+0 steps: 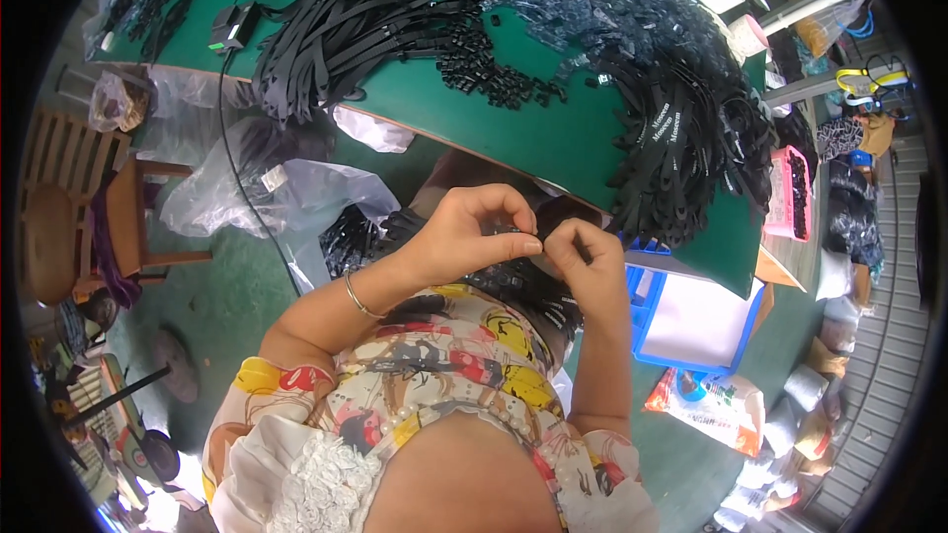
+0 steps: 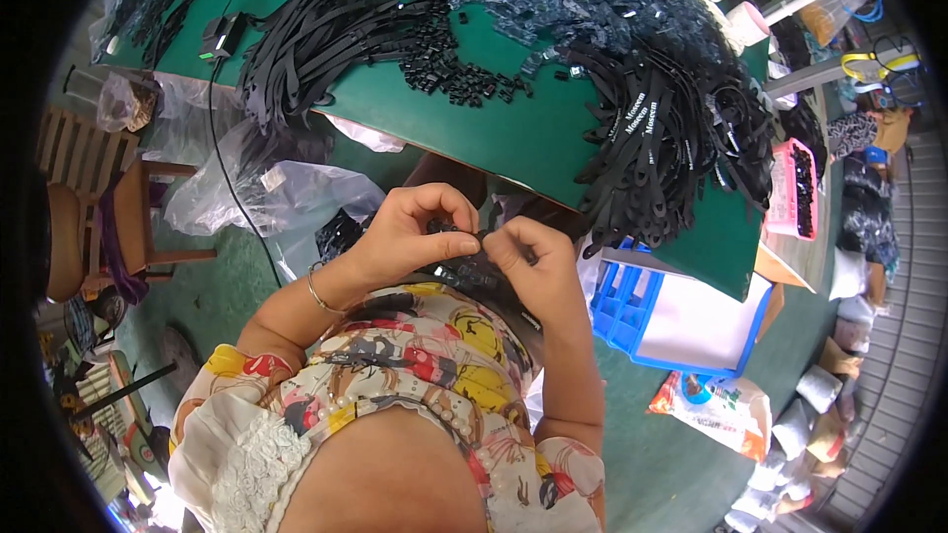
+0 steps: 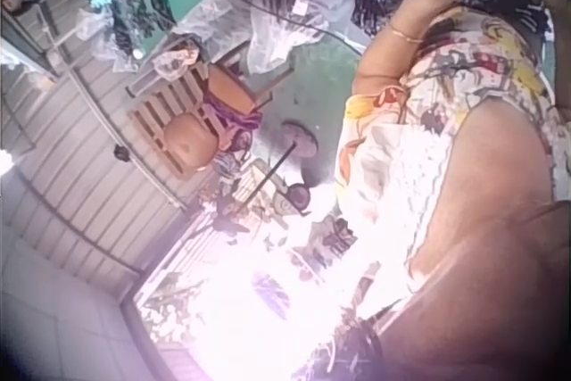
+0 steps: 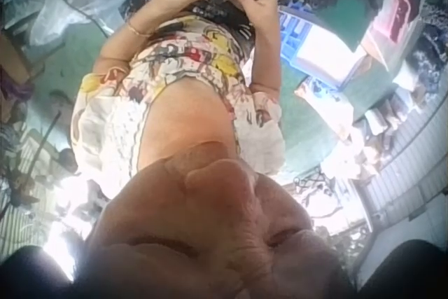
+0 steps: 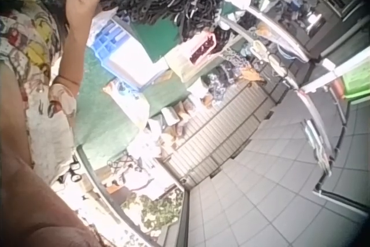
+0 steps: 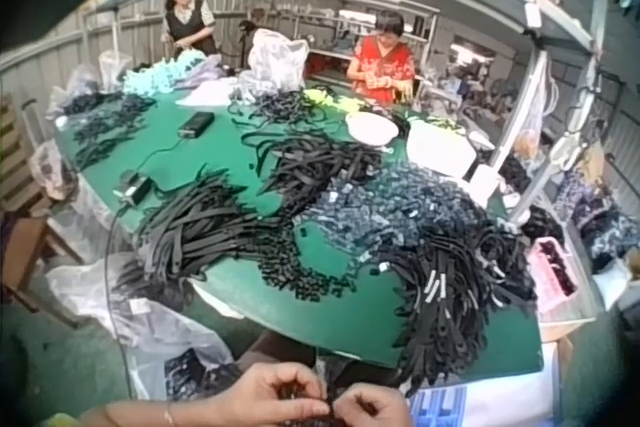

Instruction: The person assembles small black plastic components by hand at a factory workbench.

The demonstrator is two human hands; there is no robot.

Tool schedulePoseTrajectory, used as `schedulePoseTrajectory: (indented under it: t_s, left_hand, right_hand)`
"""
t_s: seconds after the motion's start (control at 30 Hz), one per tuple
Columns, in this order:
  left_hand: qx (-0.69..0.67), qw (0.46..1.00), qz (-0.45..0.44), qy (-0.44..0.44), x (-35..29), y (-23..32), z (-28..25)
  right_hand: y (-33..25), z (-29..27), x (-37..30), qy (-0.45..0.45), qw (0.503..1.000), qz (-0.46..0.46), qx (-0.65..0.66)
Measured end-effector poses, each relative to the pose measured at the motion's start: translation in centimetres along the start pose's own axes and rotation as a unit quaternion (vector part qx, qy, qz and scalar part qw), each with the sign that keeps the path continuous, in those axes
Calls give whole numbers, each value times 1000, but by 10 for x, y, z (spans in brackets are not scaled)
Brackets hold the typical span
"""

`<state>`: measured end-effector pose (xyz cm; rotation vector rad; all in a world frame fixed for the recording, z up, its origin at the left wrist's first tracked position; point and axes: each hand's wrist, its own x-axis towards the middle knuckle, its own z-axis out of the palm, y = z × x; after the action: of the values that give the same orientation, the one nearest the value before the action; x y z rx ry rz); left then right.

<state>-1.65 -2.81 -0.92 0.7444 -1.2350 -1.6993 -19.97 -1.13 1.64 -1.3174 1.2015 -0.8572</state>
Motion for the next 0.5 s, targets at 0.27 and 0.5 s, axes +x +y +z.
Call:
schedulePoseTrajectory:
  t_s: [0.27, 0.5]
  left_hand:
    - [122, 992, -14, -1, 0, 4, -2]
    - [415, 897, 86, -123, 6, 16, -8]
  right_hand:
    - [15, 3, 1, -8, 999, -25, -29]
    - [22, 10, -1, -2, 999, -20, 24]
